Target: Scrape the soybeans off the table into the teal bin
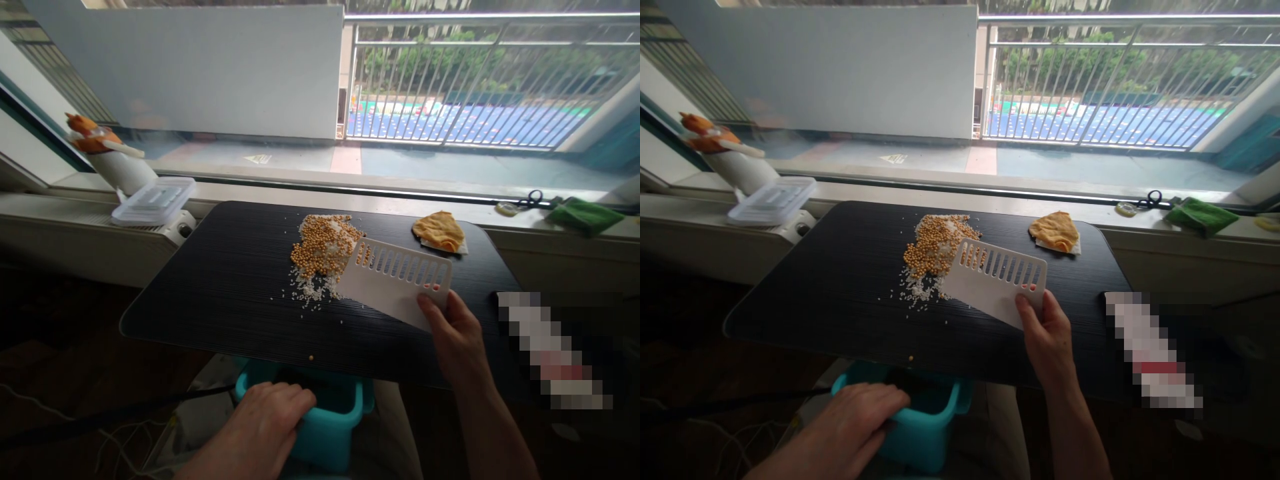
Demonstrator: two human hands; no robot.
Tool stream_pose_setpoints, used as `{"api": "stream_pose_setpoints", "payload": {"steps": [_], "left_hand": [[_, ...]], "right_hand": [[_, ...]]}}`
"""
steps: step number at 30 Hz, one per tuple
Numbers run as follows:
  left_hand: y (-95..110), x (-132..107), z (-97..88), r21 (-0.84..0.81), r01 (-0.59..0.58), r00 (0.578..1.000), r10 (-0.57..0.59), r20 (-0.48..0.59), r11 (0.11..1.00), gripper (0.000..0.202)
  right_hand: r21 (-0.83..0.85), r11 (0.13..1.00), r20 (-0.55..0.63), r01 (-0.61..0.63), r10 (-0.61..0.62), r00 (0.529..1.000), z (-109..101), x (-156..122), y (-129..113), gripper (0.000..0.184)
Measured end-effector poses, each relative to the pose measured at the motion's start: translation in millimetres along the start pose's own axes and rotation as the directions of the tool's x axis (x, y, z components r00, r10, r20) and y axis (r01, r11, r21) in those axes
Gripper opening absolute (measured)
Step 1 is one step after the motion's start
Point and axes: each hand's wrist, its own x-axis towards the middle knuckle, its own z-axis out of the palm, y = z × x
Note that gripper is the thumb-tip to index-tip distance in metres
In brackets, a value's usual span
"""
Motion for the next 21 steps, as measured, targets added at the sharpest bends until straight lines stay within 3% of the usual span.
{"api": "stream_pose_setpoints", "payload": {"steps": [8, 16, 21], "left_hand": [[-0.5, -0.1, -0.4, 0.001, -0.019, 1.0, 0.019, -0.018, 1.0, 0.031], [-3.4, -1.1, 3.2, -0.008, -0.016, 0.999, 0.015, -0.031, 1.0, 0.032], [-2.2, -1.8, 1.8, -0.01, -0.01, 1.0, 0.009, -0.021, 1.0, 0.032]], "right_hand": [[-0.023, 0.999, 0.006, 0.045, -0.045, 0.999, 0.4, -1.1, 0.2, 0.03], [-0.008, 1.0, -0.012, 0.009, -0.009, 1.0, -5.9, -5.3, -2.0, 0.032], [-0.028, 0.999, 0.069, 0.032, -0.03, 0.997, -0.1, -8.8, -3.0, 0.028]]}}
